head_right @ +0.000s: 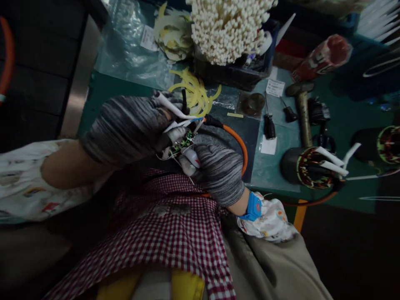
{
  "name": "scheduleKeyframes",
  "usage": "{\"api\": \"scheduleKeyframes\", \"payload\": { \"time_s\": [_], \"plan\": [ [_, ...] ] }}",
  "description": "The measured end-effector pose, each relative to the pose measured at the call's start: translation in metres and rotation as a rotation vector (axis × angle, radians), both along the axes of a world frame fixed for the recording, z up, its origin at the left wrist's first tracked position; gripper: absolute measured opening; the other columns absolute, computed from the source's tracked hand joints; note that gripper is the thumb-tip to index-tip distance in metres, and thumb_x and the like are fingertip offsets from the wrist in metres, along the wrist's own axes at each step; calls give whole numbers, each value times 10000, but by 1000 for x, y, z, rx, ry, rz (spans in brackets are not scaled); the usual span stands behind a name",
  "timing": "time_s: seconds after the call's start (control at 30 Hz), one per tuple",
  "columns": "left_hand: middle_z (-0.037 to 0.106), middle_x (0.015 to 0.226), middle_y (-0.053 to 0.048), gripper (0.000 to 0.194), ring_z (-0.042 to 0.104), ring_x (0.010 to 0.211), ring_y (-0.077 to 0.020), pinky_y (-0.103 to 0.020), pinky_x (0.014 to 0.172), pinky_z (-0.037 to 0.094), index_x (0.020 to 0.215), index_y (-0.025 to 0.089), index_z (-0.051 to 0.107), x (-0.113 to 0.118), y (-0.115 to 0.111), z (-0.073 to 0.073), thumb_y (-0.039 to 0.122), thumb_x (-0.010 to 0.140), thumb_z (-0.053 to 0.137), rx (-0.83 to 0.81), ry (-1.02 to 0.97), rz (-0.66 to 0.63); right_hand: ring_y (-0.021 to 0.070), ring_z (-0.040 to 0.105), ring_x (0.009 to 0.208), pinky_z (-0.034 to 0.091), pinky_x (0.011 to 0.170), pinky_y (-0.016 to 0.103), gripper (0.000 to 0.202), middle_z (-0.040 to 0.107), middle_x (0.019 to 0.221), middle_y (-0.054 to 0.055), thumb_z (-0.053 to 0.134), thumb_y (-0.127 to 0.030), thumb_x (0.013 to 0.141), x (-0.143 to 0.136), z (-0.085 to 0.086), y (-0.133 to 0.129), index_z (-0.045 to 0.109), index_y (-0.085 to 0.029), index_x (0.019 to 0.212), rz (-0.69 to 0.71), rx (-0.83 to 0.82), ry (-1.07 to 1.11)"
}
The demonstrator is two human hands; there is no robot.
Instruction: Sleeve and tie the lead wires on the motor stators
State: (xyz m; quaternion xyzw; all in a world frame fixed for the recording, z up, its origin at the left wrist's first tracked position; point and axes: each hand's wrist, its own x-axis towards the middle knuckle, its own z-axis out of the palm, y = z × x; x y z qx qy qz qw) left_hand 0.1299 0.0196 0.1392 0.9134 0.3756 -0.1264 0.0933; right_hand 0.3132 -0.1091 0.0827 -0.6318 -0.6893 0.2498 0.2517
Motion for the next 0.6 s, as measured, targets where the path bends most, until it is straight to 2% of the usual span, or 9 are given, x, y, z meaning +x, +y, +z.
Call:
{"api": "scheduleKeyframes", "payload": {
  "time_s": [0.07,0.17,0.3,0.43,0.5,0.6],
  "plan": [
    [752,1484,-223,514,774,1344,-471,-651,1098,666,1580,121,647,12,4,10,433,1198,504,-7,94,-5,384,823,1274,678,1122,562,240,868,1250,108,740,-410,1046,2,3,1,836,-310,1242,-5,67,-101],
    [769,1410,-248,516,777,1321,-474,-639,1098,653,1512,80,686,25,11,17,440,1216,464,1,87,-36,331,867,1052,710,957,449,227,879,1024,103,770,-417,1030,5,4,2,857,-268,1178,-55,128,-198],
    [786,1408,-232,494,749,1381,-462,-608,1180,604,1519,123,722,38,23,19,437,1195,520,-47,90,-28,333,853,978,699,880,452,315,877,1021,125,722,-463,1059,6,0,6,871,-221,1194,-111,124,-321],
    [795,1389,-219,478,748,1380,-449,-568,1180,605,1487,111,746,54,38,20,405,1191,513,-42,133,-58,332,831,1067,694,973,496,279,870,1116,132,655,-417,1095,1,-7,13,871,-255,1166,-93,68,-370],
    [802,1355,-218,493,757,1355,-438,-560,1160,617,1445,93,761,62,42,20,411,1201,473,-30,167,-86,324,817,1141,676,1033,487,283,865,1202,133,639,-394,1109,-1,-9,18,864,-255,1209,-90,75,-373],
    [813,1285,-211,502,776,1301,-416,-530,1117,636,1411,87,772,70,43,20,411,1200,451,-16,211,-113,316,807,1151,656,1047,466,294,865,1213,137,642,-399,1112,-2,-12,23,854,-227,1221,-98,71,-374]
  ]
}}
